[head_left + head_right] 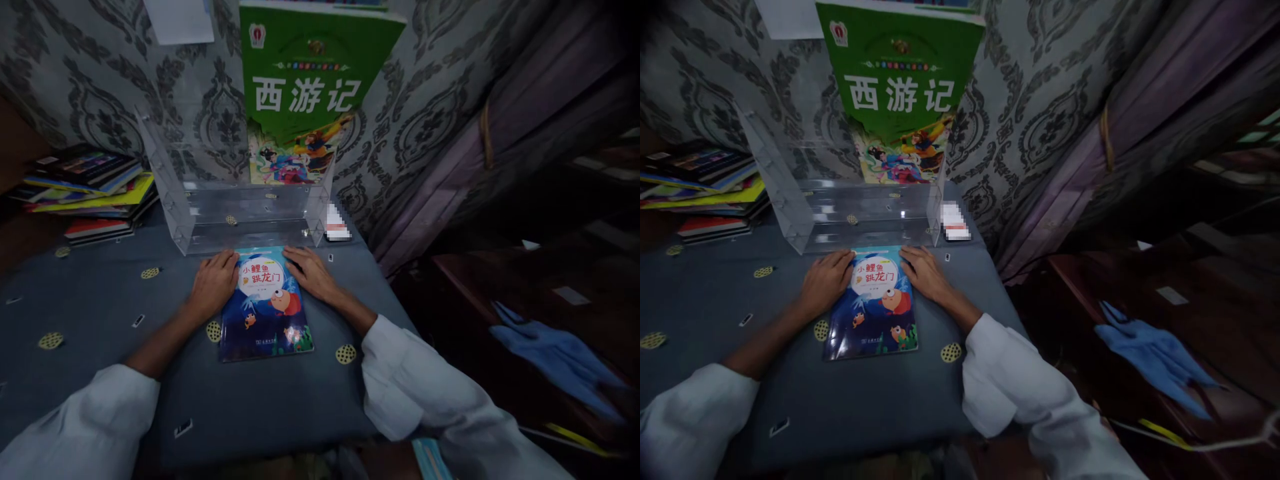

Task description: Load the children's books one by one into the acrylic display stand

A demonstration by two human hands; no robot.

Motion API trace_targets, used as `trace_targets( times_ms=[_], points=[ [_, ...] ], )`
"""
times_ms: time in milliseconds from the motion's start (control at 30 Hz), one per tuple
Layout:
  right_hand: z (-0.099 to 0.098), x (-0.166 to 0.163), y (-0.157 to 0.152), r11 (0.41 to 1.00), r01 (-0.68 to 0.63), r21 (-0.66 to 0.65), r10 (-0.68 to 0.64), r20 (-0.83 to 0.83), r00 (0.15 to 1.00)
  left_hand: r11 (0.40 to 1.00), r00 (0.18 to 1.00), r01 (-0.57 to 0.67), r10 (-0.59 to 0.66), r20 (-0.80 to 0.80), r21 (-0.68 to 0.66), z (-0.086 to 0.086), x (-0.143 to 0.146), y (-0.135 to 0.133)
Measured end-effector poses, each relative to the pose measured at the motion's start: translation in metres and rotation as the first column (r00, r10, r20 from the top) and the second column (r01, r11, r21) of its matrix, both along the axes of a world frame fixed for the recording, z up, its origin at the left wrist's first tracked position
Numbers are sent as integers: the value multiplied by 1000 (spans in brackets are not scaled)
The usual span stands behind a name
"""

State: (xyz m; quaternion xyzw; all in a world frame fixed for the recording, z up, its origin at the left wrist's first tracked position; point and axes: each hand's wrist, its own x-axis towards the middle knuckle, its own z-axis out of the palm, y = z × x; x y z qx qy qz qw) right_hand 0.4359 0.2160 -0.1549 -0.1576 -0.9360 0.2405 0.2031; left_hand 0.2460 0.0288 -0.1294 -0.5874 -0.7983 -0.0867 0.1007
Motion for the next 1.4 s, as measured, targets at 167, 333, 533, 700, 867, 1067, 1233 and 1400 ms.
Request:
trace_targets(
  times_ms=[167, 333, 533, 700, 867, 1067, 1233, 1400],
  points=[
    [-1, -1, 4, 999, -18, -48, 15, -68, 998, 1000, 1000, 14, -13, 20, -4, 0, -1, 0],
    [-3, -1, 7, 997, -16, -69, 11, -70, 997, 999, 998, 29, -28, 50, -13, 3, -3, -1],
    [-4, -1, 8, 996, -29, -84, 23, -80, 997, 989, 991, 131, -130, 9, -63, 5, -5, -3],
    [-6, -2, 10, 996, -30, -82, 23, -78, 997, 947, 951, 305, -296, 86, -106, 3, 4, 4],
    [-5, -3, 9, 998, -31, -58, 27, -73, 997, 874, 880, 466, -441, 179, -136, 4, 28, 14],
    [-3, -2, 8, 998, -34, -54, 31, -61, 998, 772, 774, 622, -578, 259, -133, 5, 58, 7],
    [-2, -1, 8, 997, -37, -65, 33, -55, 998, 651, 641, 754, -700, 316, -89, 10, 76, -12],
    [-3, -1, 8, 997, -39, -66, 36, -56, 998, 581, 583, 805, -733, 352, -122, 16, 84, -24]
  ],
)
